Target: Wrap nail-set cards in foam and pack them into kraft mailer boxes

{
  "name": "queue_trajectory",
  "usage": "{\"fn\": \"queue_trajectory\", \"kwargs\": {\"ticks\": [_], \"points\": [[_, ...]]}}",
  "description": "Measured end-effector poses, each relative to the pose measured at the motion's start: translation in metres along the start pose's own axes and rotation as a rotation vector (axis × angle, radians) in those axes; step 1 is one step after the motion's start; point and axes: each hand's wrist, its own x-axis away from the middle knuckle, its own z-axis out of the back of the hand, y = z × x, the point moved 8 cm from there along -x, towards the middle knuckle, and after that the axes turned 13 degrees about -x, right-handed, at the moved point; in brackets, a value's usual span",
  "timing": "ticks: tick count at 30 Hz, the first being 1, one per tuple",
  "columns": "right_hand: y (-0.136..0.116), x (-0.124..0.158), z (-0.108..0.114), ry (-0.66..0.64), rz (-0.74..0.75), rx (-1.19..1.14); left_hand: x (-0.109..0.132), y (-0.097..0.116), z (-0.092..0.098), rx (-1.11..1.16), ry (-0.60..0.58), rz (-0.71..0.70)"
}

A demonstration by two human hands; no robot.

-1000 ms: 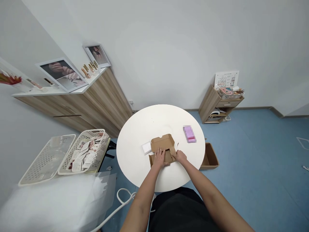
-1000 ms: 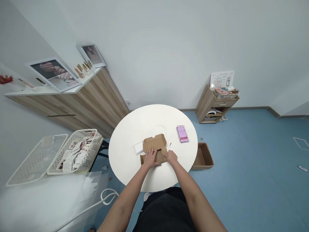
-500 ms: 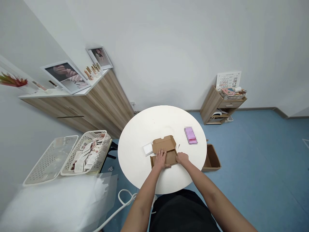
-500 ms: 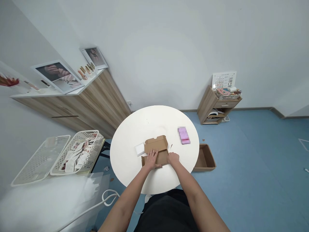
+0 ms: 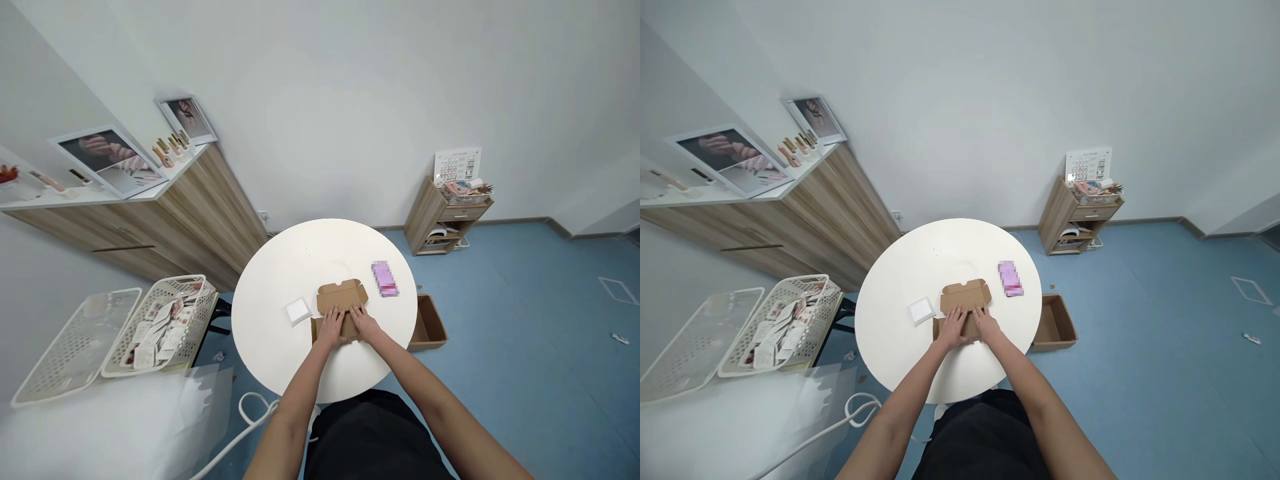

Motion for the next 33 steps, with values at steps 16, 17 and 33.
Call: {"fn": "queue_trajectory", "kwargs": {"ticks": [16, 17, 33], "points": [[0.002, 0.004, 0.001, -0.049, -0.041, 0.038, 0.107, -0.087, -0.023, 0.758, 0.319, 0.732], [0.002, 0.004, 0.001, -0.049, -0.040, 0.039, 0.106, -0.085, -0.024, 0.769, 0.315, 0.728], [0.000, 0.006, 0.004, -0.013, -0.025, 0.019, 0.084, -0.033, 0.013, 0.571, 0.276, 0.549]]}}
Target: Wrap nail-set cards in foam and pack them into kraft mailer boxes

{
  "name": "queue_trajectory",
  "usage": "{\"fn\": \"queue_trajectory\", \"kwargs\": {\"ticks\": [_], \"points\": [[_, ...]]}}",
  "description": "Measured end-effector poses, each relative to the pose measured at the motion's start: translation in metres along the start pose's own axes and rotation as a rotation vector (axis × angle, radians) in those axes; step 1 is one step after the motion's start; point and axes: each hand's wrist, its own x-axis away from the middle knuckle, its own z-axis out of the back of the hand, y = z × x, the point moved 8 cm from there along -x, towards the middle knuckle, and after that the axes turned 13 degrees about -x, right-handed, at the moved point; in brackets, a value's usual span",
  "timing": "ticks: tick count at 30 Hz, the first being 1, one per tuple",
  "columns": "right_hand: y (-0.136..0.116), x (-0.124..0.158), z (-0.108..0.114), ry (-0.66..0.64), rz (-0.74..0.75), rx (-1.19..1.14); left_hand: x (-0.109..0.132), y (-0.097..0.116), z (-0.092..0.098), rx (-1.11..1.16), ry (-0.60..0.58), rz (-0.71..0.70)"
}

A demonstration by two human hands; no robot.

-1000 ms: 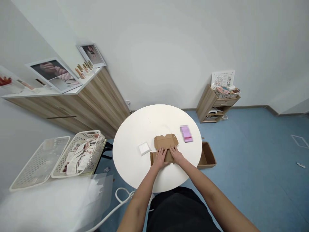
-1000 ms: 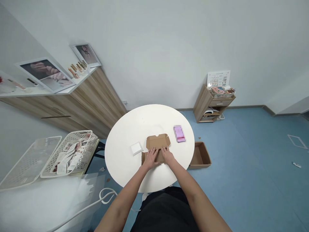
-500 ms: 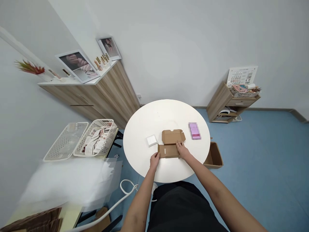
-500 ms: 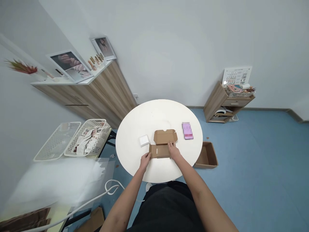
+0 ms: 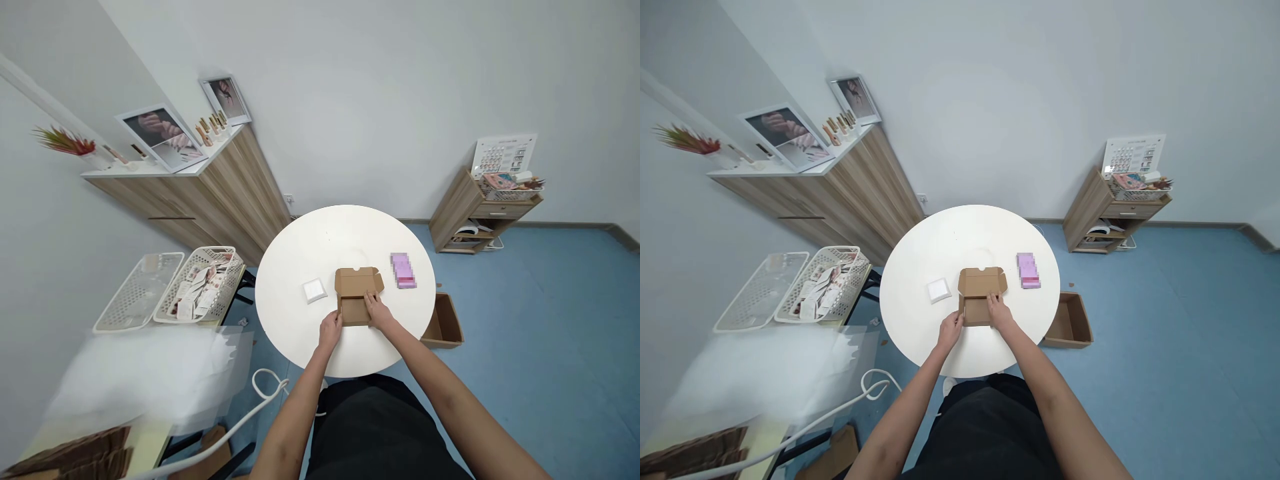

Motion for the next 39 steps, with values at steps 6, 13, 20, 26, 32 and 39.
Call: {"fn": "queue_trajectory", "kwargs": {"ticks": [6, 13, 20, 26, 32, 39], "points": [[-0.001, 0.000, 0.000, 0.006, 0.008, 0.012, 0.009, 0.027, -0.005, -0.221, -0.029, -0.057], [0.001, -0.001, -0.001, 0.009, 0.017, 0.012, -0.001, 0.025, -0.001, -0.180, -0.022, 0.113], [0.001, -0.005, -0.002, 0.011, 0.004, -0.012, -0.016, 0.005, -0.027, 0.018, -0.062, 0.235], [0.000, -0.007, -0.002, 0.029, -0.010, 0.017, -0.029, -0.003, -0.026, -0.132, 0.050, 0.230], [-0.002, -0.009, 0.000, 0.036, 0.000, 0.026, -0.042, -0.002, -0.017, -0.234, 0.096, 0.185], [0.000, -0.014, -0.003, 0.009, -0.006, -0.006, -0.044, 0.015, -0.020, -0.430, 0.133, -0.035]]}}
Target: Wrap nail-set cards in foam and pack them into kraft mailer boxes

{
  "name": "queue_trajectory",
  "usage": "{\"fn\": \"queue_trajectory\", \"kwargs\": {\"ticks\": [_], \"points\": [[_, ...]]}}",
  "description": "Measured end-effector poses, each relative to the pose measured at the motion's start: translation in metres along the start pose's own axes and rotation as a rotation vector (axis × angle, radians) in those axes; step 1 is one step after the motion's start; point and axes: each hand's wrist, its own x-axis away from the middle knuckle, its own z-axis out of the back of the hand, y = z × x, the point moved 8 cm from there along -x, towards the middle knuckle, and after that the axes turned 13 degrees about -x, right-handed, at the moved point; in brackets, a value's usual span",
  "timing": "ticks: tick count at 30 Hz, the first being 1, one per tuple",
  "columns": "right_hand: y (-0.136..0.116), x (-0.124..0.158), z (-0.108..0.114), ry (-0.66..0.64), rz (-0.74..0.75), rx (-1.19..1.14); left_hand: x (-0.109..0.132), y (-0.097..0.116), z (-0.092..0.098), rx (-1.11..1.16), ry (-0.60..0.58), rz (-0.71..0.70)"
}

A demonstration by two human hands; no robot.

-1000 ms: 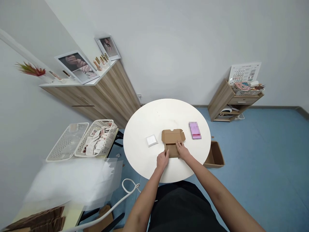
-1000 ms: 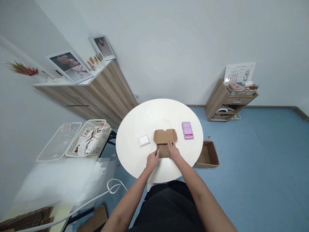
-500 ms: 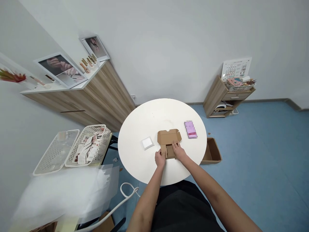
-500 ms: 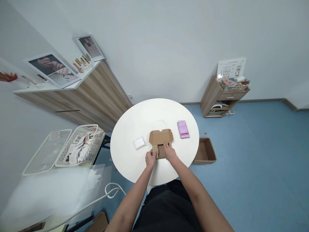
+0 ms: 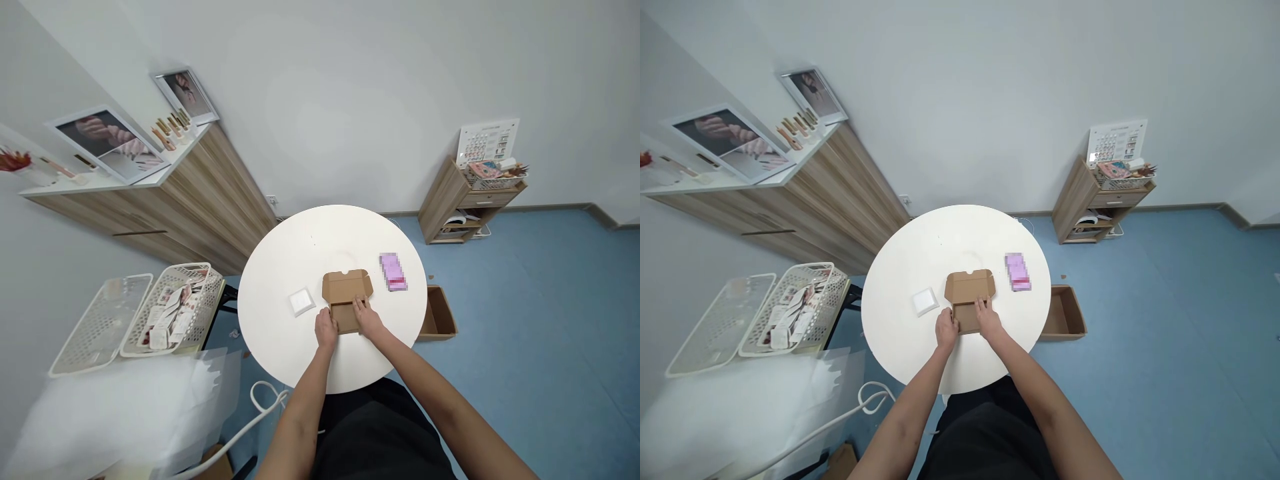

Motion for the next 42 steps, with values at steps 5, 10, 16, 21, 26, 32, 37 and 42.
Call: {"fn": "queue_trajectory", "kwargs": {"ticks": [5, 10, 16, 21, 26, 32, 37, 42], "points": [[-0.003, -0.010, 0.008, 0.011, 0.010, -0.008, -0.011, 0.001, 0.001, 0.024, -0.006, -0.018], [-0.007, -0.022, 0.018, 0.003, 0.024, 0.003, -0.008, -0.004, 0.019, 0.095, 0.088, -0.032], [-0.007, -0.022, 0.012, -0.010, 0.060, -0.004, 0.013, 0.028, 0.015, -0.070, -0.066, -0.490], [-0.014, -0.017, 0.015, -0.003, 0.074, -0.043, 0.005, 0.024, 0.000, -0.082, -0.130, -0.562], [-0.074, -0.031, 0.045, 0.202, 0.200, -0.122, 0.000, 0.018, -0.002, -0.001, -0.079, -0.574], [-0.169, -0.081, 0.020, 0.142, 0.441, 0.116, 0.008, 0.002, 0.003, 0.197, -0.146, -0.580], [-0.194, -0.118, -0.016, 0.136, 0.477, 0.307, 0.011, -0.019, 0.006, 0.339, -0.175, -0.522], [-0.187, -0.135, -0.032, 0.108, 0.395, 0.312, 0.014, -0.028, 0.008, 0.466, -0.241, -0.514]]}}
